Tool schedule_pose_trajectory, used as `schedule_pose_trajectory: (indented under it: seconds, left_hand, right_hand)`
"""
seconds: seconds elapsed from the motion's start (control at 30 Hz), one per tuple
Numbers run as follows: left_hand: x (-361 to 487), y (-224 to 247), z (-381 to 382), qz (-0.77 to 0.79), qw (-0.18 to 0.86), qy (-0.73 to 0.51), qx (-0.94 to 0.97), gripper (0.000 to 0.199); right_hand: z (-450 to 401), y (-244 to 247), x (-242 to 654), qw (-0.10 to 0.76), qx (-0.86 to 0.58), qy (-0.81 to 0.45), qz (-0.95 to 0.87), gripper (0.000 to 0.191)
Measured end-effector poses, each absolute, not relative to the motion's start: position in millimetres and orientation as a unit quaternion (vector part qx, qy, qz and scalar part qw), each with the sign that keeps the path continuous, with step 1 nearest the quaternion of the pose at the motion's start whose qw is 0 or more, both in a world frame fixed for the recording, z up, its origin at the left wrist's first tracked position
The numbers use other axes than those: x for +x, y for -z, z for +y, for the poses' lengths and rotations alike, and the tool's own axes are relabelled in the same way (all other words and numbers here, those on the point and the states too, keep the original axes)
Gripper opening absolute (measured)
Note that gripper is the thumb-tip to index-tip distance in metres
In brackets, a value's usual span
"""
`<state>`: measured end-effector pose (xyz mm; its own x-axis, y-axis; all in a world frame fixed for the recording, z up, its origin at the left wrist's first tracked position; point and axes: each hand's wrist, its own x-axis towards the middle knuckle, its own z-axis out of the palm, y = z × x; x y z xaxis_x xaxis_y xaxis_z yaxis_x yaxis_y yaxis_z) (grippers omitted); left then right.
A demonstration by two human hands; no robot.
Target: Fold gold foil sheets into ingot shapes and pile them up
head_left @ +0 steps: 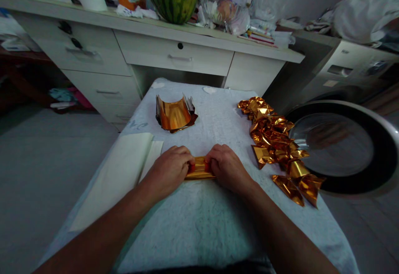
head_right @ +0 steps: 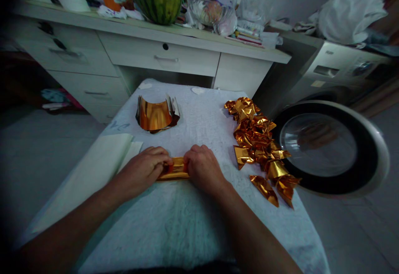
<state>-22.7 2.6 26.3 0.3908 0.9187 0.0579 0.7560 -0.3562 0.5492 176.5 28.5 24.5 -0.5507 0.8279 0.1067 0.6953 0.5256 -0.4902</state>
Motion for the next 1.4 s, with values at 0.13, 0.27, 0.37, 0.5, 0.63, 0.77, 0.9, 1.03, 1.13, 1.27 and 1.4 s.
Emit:
schedule_pose_trajectory:
  seconds: [0.13, 0.27, 0.37, 0.5, 0.63, 0.77, 0.9, 1.03, 1.13, 1.27, 1.4]
  left_hand:
    - [-22, -30, -2, 0.519, 0.22, -0.181, 0.806, 0.019]
    - [-21, -25, -4, 0.528, 0.184, -0.164, 0.813, 0.012]
    - [-21, -22, -5, 0.53, 0.163, -0.152, 0.818, 0.009]
    - [-21, -20, -8, 0.531, 0.161, -0.14, 0.82, 0.011]
    - [-24, -18, -14, 0.535, 0.162, -0.13, 0.819, 0.018]
    - [-27, -15, -19, 0.534, 0.175, -0.125, 0.817, 0.026]
    - [-31, -16, -20, 0.529, 0.195, -0.12, 0.817, 0.035]
    - [-35, -21, -19, 0.512, 0.229, -0.121, 0.819, 0.041]
    - [-36, -25, -19, 0.505, 0.252, -0.122, 0.816, 0.041]
    - [-37, -27, -18, 0.505, 0.262, -0.115, 0.814, 0.038]
    - [-37, -27, -16, 0.505, 0.27, -0.103, 0.813, 0.04]
  right_hand:
    - [24, -26, 174, 0.156, -0.454, -0.178, -0.859, 0.014]
    - [20, -27, 171, 0.128, -0.47, -0.143, -0.862, 0.008]
    - [18, -26, 171, 0.114, -0.475, -0.122, -0.864, 0.012]
    - [16, -26, 170, 0.098, -0.476, -0.104, -0.868, 0.017]
    - [13, -28, 170, 0.088, -0.478, -0.096, -0.868, 0.02]
    - [9, -31, 169, 0.078, -0.48, -0.086, -0.869, 0.025]
    - [6, -33, 167, 0.074, -0.487, -0.076, -0.867, 0.03]
    - [2, -29, 162, 0.078, -0.503, -0.066, -0.858, 0.046]
    - [0, -24, 157, 0.087, -0.515, -0.047, -0.851, 0.055]
    - [-2, -22, 156, 0.087, -0.523, -0.043, -0.847, 0.059]
    - [0, -27, 160, 0.076, -0.52, -0.075, -0.847, 0.058]
